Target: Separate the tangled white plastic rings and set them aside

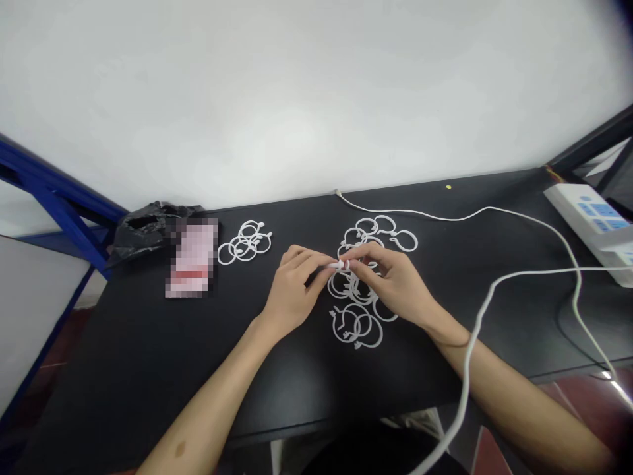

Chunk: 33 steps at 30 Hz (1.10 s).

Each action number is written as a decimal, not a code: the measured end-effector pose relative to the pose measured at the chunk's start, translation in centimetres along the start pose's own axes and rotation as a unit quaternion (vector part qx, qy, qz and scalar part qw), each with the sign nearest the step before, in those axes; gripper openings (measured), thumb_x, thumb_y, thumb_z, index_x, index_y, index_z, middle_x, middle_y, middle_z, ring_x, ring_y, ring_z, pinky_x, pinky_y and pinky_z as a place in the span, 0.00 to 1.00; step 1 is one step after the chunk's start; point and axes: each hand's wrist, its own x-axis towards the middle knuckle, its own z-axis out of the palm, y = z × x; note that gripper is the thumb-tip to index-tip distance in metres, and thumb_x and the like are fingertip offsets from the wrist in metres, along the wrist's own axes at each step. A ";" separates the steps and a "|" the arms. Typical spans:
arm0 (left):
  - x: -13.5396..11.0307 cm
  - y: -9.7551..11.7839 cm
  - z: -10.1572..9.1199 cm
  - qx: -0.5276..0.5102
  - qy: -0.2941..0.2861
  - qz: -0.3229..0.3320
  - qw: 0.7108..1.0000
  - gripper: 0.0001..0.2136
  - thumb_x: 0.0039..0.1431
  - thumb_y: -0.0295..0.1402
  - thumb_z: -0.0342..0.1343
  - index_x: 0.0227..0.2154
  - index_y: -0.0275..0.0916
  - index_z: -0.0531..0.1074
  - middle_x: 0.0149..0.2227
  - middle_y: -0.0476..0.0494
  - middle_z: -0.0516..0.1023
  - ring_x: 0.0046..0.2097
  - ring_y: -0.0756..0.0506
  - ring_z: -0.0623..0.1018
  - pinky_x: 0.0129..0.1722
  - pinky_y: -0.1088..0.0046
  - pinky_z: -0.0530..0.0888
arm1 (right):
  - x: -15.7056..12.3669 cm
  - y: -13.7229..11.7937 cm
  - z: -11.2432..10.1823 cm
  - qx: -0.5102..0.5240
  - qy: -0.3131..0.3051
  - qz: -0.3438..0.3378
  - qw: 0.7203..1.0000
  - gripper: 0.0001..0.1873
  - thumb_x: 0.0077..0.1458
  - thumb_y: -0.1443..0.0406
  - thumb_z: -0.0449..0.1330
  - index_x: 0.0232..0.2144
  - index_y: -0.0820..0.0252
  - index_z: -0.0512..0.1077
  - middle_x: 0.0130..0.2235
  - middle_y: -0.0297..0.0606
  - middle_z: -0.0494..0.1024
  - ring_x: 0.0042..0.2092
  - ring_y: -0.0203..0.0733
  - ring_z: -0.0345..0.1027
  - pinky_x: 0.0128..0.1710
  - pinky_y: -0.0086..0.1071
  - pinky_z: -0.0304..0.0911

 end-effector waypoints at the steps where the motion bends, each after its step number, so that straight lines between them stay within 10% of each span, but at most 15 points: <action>1: 0.0 0.0 -0.1 -0.001 0.010 -0.002 1.000 0.05 0.65 0.32 0.56 0.37 0.41 0.76 0.36 0.47 0.81 0.41 0.45 0.73 0.44 0.64 0.72 | 0.0 0.1 0.1 0.000 0.014 0.001 1.000 0.08 0.61 0.61 0.58 0.39 0.54 0.77 0.39 0.36 0.80 0.40 0.40 0.73 0.41 0.37 0.67; 9: 0.1 0.0 -0.1 -0.027 0.052 -0.021 0.998 0.02 0.59 0.33 0.62 0.33 0.41 0.78 0.30 0.49 0.81 0.36 0.47 0.73 0.37 0.69 0.72 | -0.1 0.0 0.5 -0.067 0.044 -0.070 0.994 0.10 0.62 0.60 0.57 0.44 0.57 0.73 0.34 0.36 0.74 0.35 0.38 0.68 0.36 0.34 0.66; 19: 0.2 -0.1 -0.7 -0.181 0.028 -0.219 0.958 0.08 0.56 0.42 0.63 0.32 0.44 0.79 0.33 0.50 0.80 0.35 0.48 0.77 0.40 0.70 0.71 | -0.3 1.1 1.2 -0.226 0.012 -0.114 0.967 0.13 0.58 0.61 0.62 0.44 0.58 0.69 0.43 0.42 0.76 0.45 0.47 0.67 0.46 0.42 0.66; 33: 0.2 -0.4 -0.5 -0.303 0.038 -0.288 0.908 0.11 0.51 0.41 0.67 0.26 0.40 0.76 0.29 0.52 0.78 0.31 0.51 0.72 0.35 0.74 0.67 | -0.2 0.5 1.1 -0.106 0.047 -0.098 0.988 0.02 0.57 0.67 0.63 0.34 0.58 0.73 0.32 0.33 0.78 0.32 0.35 0.71 0.32 0.29 0.66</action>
